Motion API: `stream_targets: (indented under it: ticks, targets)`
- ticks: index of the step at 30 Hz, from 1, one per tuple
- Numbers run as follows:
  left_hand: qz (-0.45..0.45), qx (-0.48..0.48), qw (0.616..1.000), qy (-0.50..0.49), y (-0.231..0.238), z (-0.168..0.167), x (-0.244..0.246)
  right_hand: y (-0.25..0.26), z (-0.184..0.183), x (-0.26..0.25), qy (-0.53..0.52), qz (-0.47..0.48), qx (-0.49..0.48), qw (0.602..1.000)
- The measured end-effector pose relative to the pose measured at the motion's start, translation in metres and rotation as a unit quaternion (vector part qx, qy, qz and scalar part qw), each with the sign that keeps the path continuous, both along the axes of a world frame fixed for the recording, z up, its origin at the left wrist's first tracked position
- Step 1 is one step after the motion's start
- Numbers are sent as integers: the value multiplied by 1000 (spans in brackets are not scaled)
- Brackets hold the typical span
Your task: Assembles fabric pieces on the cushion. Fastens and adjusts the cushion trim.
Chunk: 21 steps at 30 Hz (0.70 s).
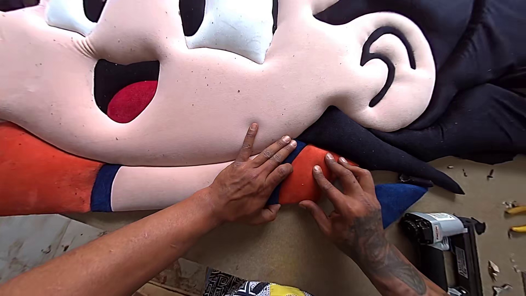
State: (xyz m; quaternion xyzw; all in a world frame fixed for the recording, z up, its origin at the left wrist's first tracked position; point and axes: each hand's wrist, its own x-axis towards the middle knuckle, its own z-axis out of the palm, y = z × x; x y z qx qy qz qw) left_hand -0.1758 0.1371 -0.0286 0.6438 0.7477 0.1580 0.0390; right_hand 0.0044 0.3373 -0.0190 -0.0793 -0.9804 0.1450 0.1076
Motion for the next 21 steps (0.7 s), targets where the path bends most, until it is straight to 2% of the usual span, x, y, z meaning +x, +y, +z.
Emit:
stream_targets:
  ticks: [5, 12, 21]
  targets:
    - [3, 1, 1000, 12, -1, -2, -1, 1, -2, -1, 1, 0, 8, 1000]
    - [29, 15, 999, -22, -1, -6, -1, 0, 0, -4, -21, -5, -12, 1000]
    - [37, 2, 998, -52, -3, -16, 2, 0, 17, -10, -139, -9, -33, 990]
